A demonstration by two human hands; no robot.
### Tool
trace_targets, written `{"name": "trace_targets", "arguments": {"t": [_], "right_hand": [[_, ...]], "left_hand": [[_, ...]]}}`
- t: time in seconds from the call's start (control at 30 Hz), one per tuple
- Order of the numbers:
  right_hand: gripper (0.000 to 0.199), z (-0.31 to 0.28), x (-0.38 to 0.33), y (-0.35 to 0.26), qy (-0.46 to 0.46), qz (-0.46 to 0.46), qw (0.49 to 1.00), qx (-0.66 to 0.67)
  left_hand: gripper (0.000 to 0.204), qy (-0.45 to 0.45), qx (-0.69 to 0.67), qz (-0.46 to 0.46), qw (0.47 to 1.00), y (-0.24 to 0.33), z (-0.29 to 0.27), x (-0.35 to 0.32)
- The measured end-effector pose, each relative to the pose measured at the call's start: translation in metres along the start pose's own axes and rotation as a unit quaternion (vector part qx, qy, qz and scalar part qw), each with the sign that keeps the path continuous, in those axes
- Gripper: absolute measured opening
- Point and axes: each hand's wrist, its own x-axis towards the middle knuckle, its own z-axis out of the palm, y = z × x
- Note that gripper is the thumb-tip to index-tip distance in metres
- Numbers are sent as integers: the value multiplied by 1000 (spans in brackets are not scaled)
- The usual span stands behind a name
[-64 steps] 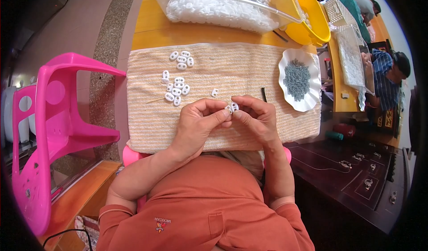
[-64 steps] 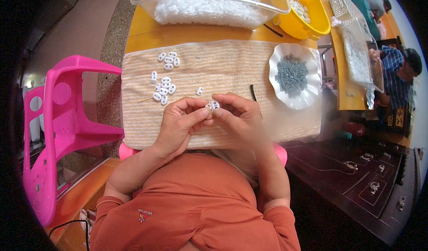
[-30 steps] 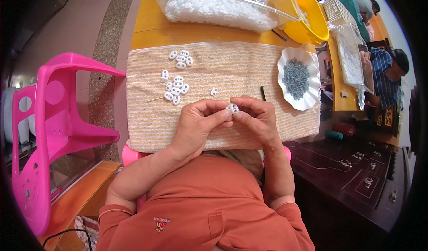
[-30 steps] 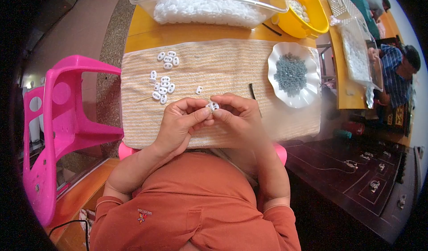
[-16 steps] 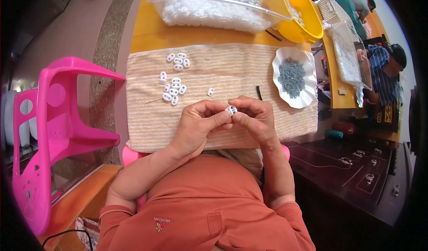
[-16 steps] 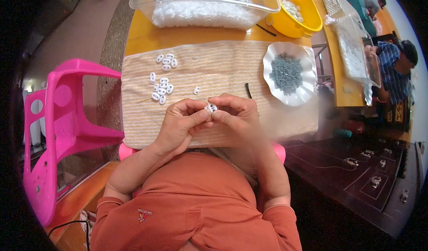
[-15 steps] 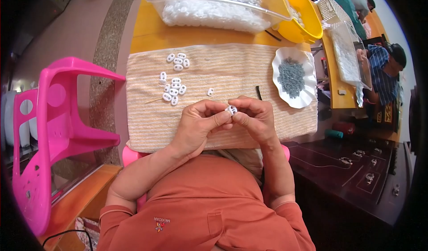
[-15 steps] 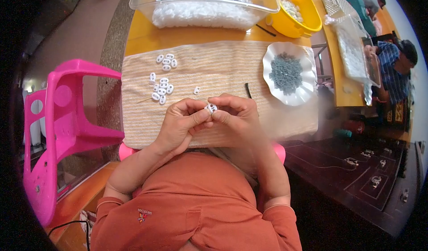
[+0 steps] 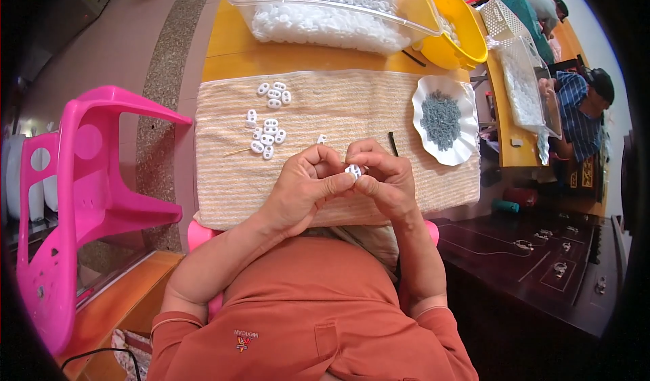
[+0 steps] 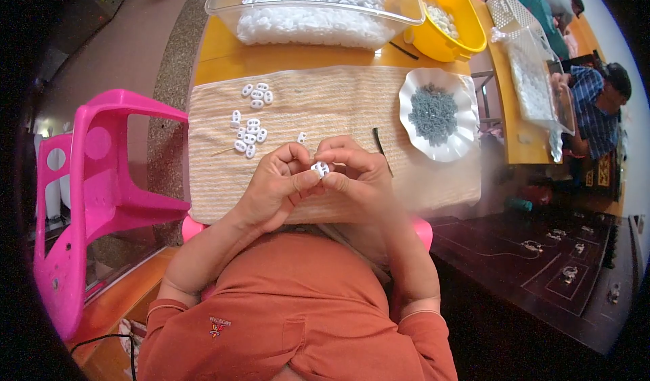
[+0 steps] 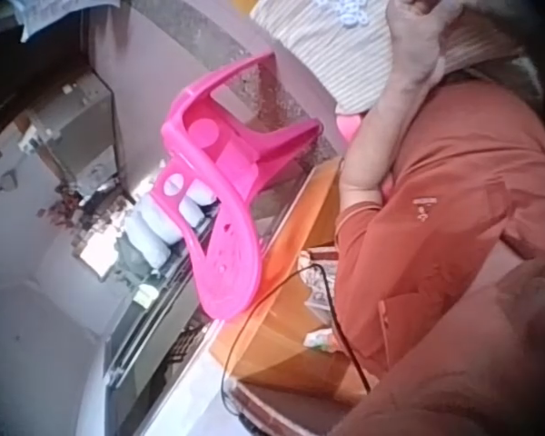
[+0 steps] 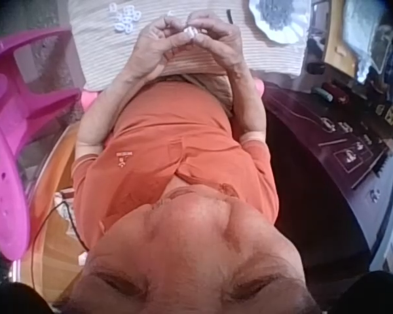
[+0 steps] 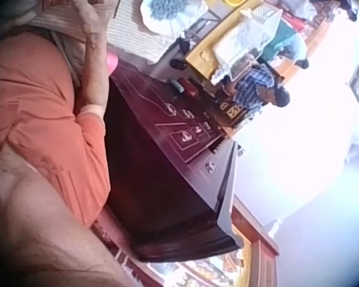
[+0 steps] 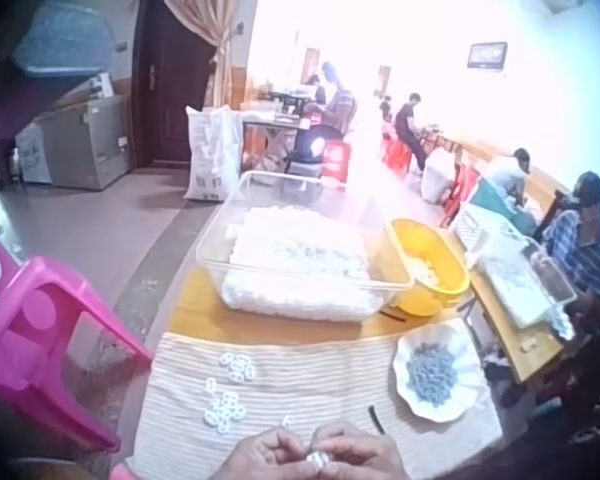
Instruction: Manually assembling small white plastic housings by inserting small beads or pins into them at a workstation.
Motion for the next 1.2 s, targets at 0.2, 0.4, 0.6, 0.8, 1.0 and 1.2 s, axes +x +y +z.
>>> {"name": "trace_targets", "arguments": {"t": [0.2,0.4,0.6,0.8,1.0,1.2], "right_hand": [[28,-3,-3,-3,-28,-24,999,4],[26,-1,-5,-6,-45,-22,999,-21],[26,0,-5,-6,-41,-32,999,8],[16,-2,-4,-17,-28,4,999,-31],[12,-20,5,-32,130,21,987,-95],[24,-93,56,-95,300,-40,914,-269]], "left_hand": [[19,-23,29,10,999,0,3,-1],[21,-26,42,20,999,-3,5,-5],[18,-40,11,20,999,-3,6,-3],[15,-32,18,-15,999,-4,1,-3],[9,8,10,-34,999,-4,6,-2],[10,6,63,-15,998,-8,3,-3]]}}
